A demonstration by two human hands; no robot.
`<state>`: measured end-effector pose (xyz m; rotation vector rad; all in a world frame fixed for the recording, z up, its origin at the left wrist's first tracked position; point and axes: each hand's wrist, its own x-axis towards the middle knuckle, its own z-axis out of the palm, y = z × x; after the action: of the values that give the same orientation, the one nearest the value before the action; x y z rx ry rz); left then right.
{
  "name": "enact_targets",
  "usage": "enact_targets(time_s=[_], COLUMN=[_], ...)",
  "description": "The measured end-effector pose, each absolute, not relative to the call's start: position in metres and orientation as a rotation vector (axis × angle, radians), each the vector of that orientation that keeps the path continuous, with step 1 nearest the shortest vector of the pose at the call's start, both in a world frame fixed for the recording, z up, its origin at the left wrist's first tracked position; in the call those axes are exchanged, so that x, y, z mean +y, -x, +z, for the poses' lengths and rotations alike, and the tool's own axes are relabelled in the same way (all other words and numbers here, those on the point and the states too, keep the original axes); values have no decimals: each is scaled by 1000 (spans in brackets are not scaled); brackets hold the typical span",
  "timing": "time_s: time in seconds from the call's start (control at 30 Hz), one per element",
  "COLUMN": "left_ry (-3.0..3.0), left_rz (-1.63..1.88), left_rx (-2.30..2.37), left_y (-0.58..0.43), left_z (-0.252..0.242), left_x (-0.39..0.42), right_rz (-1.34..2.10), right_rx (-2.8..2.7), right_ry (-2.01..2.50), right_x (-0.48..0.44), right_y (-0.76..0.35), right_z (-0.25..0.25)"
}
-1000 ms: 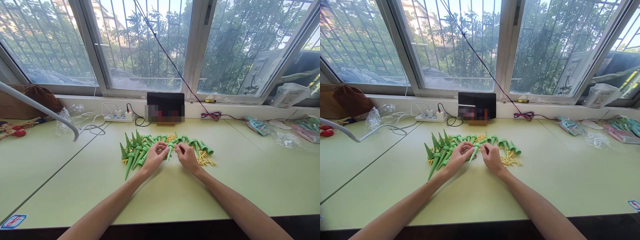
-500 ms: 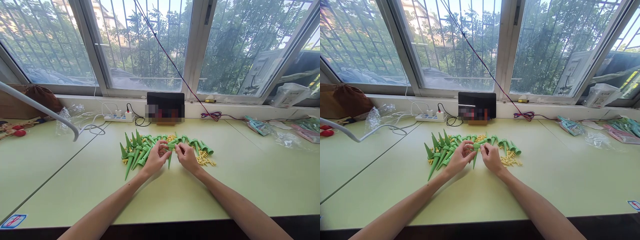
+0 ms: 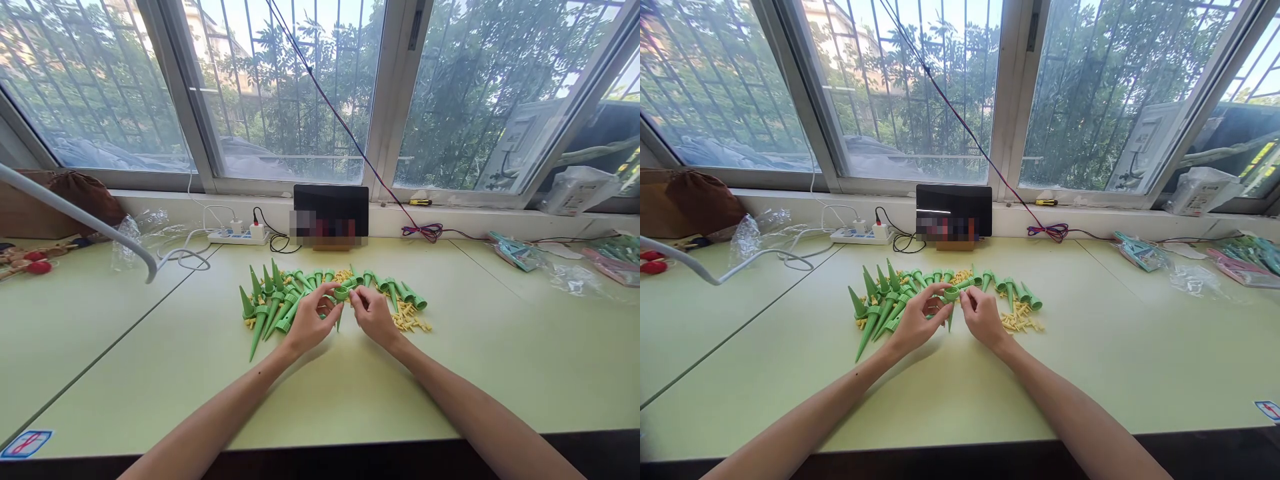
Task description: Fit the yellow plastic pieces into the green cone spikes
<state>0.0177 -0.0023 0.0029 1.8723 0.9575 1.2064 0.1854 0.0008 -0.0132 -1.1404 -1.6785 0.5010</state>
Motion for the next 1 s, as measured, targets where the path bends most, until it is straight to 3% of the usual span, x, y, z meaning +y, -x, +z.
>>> enact_targets(time_s=[0.4, 1.0], left_ry=[-1477, -1477], left_rz=[1247, 1054], left_rx=[855, 795], left_y=[-22, -20], left_z=[9, 11], left_x=[1, -2], right_rz=[375, 358], right_rx=[-1718, -1727], right_ry=[1088, 1044], right_x=[-5, -2], right_y=[-184, -187], right_z=[-8, -12])
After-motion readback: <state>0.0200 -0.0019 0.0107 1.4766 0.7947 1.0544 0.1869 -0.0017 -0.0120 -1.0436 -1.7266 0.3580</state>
